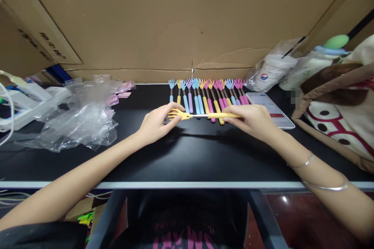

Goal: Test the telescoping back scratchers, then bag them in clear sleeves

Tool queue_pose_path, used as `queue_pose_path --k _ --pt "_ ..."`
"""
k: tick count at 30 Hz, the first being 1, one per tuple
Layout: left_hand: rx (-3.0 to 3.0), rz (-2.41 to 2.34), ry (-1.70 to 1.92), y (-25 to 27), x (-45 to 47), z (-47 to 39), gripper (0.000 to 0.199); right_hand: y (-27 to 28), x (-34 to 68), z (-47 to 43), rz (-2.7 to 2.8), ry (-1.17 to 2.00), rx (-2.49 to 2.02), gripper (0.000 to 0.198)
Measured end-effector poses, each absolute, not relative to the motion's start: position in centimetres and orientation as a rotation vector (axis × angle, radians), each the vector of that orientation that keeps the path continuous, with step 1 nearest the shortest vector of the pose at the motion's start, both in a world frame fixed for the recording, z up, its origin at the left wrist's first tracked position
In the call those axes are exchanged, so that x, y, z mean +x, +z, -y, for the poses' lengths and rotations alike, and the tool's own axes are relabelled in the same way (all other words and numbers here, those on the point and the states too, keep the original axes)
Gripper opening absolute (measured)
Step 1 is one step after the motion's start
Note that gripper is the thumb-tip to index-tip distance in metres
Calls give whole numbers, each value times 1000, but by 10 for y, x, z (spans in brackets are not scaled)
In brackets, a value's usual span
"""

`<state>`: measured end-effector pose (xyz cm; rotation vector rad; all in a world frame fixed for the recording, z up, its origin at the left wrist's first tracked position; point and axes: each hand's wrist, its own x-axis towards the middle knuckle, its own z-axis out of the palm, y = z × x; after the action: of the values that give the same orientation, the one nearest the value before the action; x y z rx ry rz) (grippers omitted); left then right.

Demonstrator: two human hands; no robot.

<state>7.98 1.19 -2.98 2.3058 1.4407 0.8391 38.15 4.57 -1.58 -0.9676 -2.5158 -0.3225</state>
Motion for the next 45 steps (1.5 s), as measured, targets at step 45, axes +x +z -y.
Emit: queue_pose_path --k 45 --pt "3386 -1788 472 1 -44 -13 22 8 528 -67 2552 -951 -1138 27"
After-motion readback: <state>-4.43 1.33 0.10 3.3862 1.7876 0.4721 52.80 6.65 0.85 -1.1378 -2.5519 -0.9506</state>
